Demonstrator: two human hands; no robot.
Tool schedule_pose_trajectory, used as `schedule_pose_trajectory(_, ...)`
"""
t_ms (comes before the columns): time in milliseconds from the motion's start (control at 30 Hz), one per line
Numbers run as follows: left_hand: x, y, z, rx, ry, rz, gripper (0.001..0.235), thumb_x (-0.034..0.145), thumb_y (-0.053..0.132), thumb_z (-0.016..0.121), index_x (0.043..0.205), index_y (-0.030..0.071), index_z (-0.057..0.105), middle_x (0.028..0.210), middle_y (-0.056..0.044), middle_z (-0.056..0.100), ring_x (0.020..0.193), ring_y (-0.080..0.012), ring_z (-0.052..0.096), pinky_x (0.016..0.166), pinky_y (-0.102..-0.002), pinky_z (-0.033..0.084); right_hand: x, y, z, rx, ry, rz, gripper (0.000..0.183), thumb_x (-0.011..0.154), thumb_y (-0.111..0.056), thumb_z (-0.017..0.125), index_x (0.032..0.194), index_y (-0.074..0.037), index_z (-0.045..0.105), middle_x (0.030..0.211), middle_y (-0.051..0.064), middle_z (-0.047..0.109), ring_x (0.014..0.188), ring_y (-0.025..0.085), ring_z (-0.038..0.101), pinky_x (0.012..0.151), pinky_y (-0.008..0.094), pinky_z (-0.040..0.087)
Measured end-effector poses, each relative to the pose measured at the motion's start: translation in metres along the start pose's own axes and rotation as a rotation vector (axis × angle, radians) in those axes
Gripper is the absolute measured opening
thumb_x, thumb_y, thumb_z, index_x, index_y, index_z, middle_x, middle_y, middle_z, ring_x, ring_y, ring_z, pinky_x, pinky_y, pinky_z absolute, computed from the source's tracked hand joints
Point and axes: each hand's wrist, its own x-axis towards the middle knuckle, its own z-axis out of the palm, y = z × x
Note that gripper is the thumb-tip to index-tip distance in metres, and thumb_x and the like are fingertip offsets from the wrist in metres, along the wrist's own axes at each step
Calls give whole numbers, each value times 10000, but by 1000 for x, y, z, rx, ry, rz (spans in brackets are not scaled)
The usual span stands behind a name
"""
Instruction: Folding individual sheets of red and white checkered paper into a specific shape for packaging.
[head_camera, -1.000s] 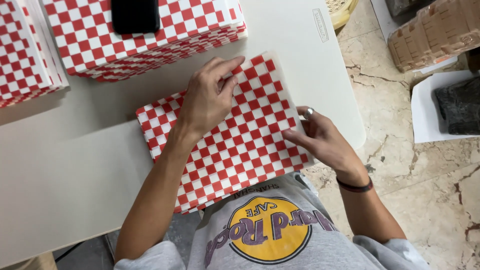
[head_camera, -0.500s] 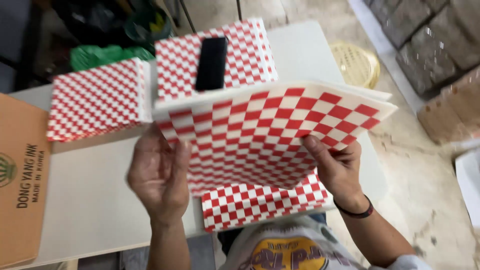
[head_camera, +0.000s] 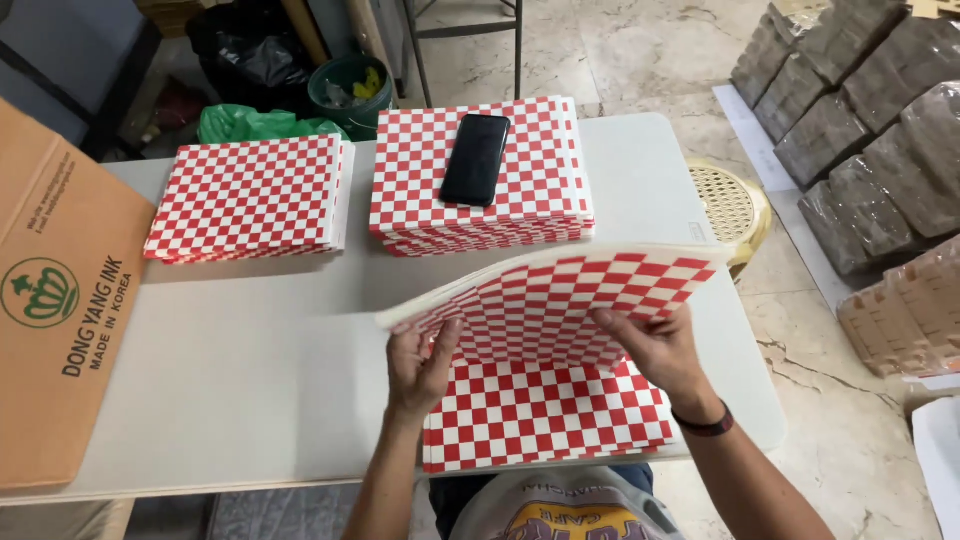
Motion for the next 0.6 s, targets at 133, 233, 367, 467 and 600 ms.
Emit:
schedule_pose_trajectory(133,39,126,38,111,62,45,170,1011,161,587,1079,9,623,909,-101,668,981,-155,578,925,-391,502,1,-10,-1,-71,17,-23,252,851,10,719,1097,-34,748,949,124,787,890,205,734,893,424,568)
schedule_pose_trajectory(233,44,129,29,64,10,63,152,1008,171,550,1086,68,631,894,-81,687,885,-144,621,883,-380,516,6,-13,-8,-99,20,-53,298,836,18,723,1132,-17,730,987,145,783,919,214,730,909,447,570)
schedule_pose_trajectory(367,34,109,21,25,-110,-75,167,968,151,603,1039,28,690,910,-106,721,908,-185,679,876,-398,551,-6,16,-22,-32,-96,111,333,838,9,707,1163,-51,747,1036,155,799,962,267,743,935,496,549)
schedule_pose_trajectory(467,40,113,26,40,-100,-65,196,976,182,592,1045,14,667,885,-104,697,916,-178,659,864,-385,543,-2,30,-29,-11,-118,148,343,833,20,699,1166,-50,742,1052,185,793,956,327,752,956,540,533)
schedule_pose_trajectory(600,41,115,30,112,-87,-67,217,1012,226,543,913,78,666,729,-49,610,733,-102,560,767,-319,517,-1,26,-30,-3,-120,151,402,829,26,682,1224,-46,700,1081,195,777,995,346,741,968,548,530)
